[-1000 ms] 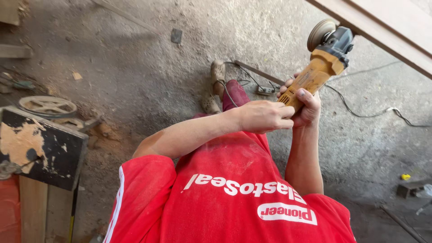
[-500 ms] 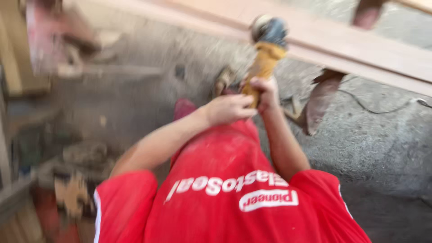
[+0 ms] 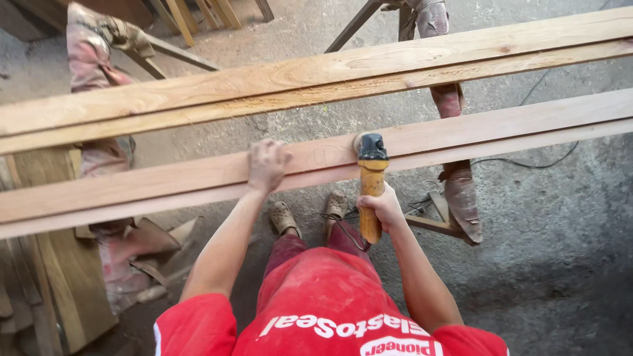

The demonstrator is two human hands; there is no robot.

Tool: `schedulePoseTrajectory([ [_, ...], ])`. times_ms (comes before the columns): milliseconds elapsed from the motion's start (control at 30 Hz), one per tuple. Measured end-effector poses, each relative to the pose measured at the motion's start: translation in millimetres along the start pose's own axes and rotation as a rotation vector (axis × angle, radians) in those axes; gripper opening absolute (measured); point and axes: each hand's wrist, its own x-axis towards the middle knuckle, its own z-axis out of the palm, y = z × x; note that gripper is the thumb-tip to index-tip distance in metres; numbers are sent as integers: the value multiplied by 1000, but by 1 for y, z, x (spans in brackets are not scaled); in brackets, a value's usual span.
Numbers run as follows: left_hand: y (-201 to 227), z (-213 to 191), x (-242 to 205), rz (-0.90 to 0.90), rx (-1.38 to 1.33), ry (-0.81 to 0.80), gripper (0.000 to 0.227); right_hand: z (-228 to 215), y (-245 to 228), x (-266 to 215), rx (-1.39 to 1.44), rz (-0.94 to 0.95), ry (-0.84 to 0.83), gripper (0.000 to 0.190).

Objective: The person uses a handheld electric sander to smooth the surface of a long wooden plank resting on a workbench. The person moves the sander back and forth along the plank's length, repositioning the plank as needed to cover different areas.

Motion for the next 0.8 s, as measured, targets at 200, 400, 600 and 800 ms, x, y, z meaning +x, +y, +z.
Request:
schedulePoseTrajectory([
  [200,-85,51,6,-588,153,-37,46,53,8,-2,21,-32,-78,38],
  [400,-96,61,16,-599,259,-83,53,80,13,20,-164,-62,-67,43],
  [600,-95,51,29,-573,215,-153,48,45,-1,14,-19,-11,10,55],
  [800,-97,52,16,-597,218,-149,45,-38,-21,9,7,-11,155,52],
])
